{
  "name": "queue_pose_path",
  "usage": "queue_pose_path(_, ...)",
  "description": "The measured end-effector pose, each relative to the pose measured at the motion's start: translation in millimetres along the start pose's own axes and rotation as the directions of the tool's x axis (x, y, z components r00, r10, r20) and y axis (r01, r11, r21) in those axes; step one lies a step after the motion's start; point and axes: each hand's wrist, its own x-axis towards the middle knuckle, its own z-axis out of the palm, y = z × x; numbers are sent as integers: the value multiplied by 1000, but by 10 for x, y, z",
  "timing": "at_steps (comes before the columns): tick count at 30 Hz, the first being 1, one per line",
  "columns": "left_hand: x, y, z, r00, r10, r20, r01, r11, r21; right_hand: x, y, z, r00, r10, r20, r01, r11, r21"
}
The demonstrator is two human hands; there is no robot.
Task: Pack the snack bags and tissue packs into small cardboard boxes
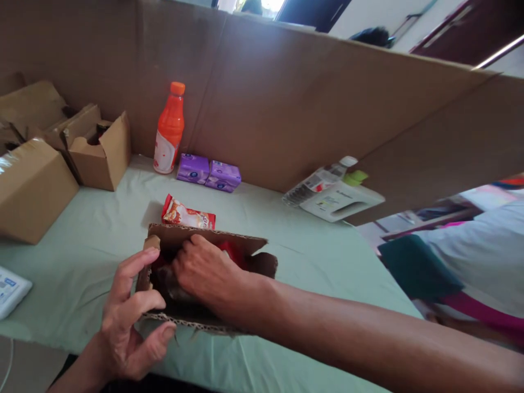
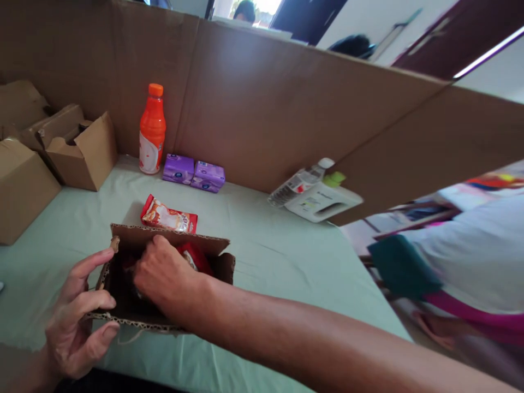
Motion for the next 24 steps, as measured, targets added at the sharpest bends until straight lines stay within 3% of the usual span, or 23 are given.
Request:
queue_pose_path(2,-12,10,2,1000,-3,-20,3,1000,4,-19,-17,-9,998,-37,41,35,998,61)
queue_pose_path(6,-19,23,7,1000,0,-19,1,999,47,-220,-7,-9,991,39,-128,-22,991,133)
queue_pose_path(8,-14,27,10,1000,-16,-12,16,999,48,-245,24,60,984,97,-148,-72,983,167)
queue_pose_path(13,11,37,13,1000,-22,-13,23,998,53,12,130,312,979,149,142,-179,958,226)
queue_pose_path(17,-1,54,20,1000,-23,-16,24,998,55,89,127,300,976,120,184,-160,961,225)
queue_pose_path(19,-20,59,23,999,-44,-32,45,998,33,-49,154,203,988,124,91,-143,957,253)
queue_pose_path(21,-38,51,20,998,-54,-44,55,998,18,-278,279,93,972,191,-139,-136,933,334)
queue_pose_path(22,-46,44,18,998,-41,-39,42,999,14,-400,388,54,923,264,-280,-140,908,395)
queue_pose_path(24,-54,26,15,998,-23,-53,23,1000,-4,-584,690,56,754,455,-473,-156,825,544)
